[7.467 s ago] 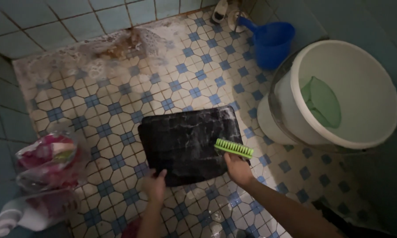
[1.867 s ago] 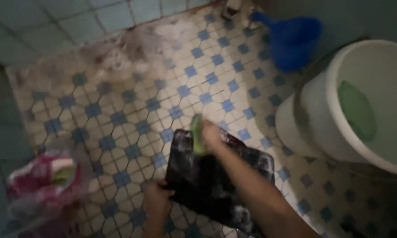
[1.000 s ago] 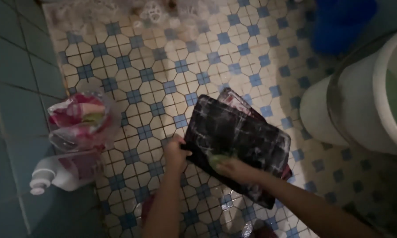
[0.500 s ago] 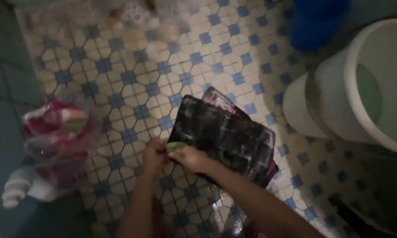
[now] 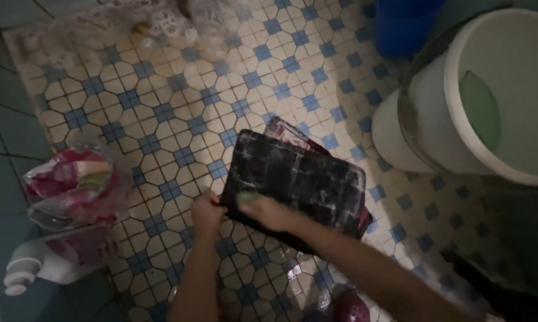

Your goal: The person sits on a tiled floor and hand-washes a dark patterned cloth. They repeatedly scoop water from a white bucket with a green scoop, pour it over the cloth, wring it out, and scrub it with a green brush. The cloth remains on the floor during the process.

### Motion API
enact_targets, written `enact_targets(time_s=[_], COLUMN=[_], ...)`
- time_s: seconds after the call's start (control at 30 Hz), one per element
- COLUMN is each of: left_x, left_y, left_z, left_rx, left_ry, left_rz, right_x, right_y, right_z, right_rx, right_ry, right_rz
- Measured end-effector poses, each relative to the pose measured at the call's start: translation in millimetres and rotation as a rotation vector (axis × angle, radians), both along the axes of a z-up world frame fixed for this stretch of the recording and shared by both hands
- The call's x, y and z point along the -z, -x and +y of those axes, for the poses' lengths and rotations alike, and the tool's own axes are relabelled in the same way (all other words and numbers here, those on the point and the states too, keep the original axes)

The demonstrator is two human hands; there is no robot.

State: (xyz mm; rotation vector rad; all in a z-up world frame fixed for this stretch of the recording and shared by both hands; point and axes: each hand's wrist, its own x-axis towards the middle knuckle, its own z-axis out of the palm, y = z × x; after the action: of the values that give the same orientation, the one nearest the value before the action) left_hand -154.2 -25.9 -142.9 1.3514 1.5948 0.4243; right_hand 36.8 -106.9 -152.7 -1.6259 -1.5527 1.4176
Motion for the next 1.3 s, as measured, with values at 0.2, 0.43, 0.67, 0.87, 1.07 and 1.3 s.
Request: enact_targets(time_s=[0.2,0.43,0.67,0.87,1.07,1.3], left_x=[21.9,-4.8,17.1,-1.8,2.1,-30.5], left_y=[0.3,-9.6,-16.6,-21.6,-22.3,-27.0], left_z=[-1.6,4.5,8.0,15.9,15.9,29.1], left_rx=[-0.032,-0.045,-0.034,0.075,0.345,0.602], left_ry=[-0.158,0.031,0.018,0.012,-0.032,0.022], left_rz=[0.041,0.138,0.216,0.257,0.371,0.421], right_x=[-39.1,-13.9,-11.1,33.2,27.3,58.7], right_y=[57.0,-27.8,32.3,13.1,-11.7,-54.0], right_z=[79.7,-25.0,65.9,-6.8,50.1,167.2], right_rx=[0.050,-0.204,0.170,0.477,0.675,1.071], right_ry=[0.150,-0.067,0.081,0.070,-0.021,-0.109], right_rz=[0.018,-0.103,0.003,0.220,-0.022,-0.117])
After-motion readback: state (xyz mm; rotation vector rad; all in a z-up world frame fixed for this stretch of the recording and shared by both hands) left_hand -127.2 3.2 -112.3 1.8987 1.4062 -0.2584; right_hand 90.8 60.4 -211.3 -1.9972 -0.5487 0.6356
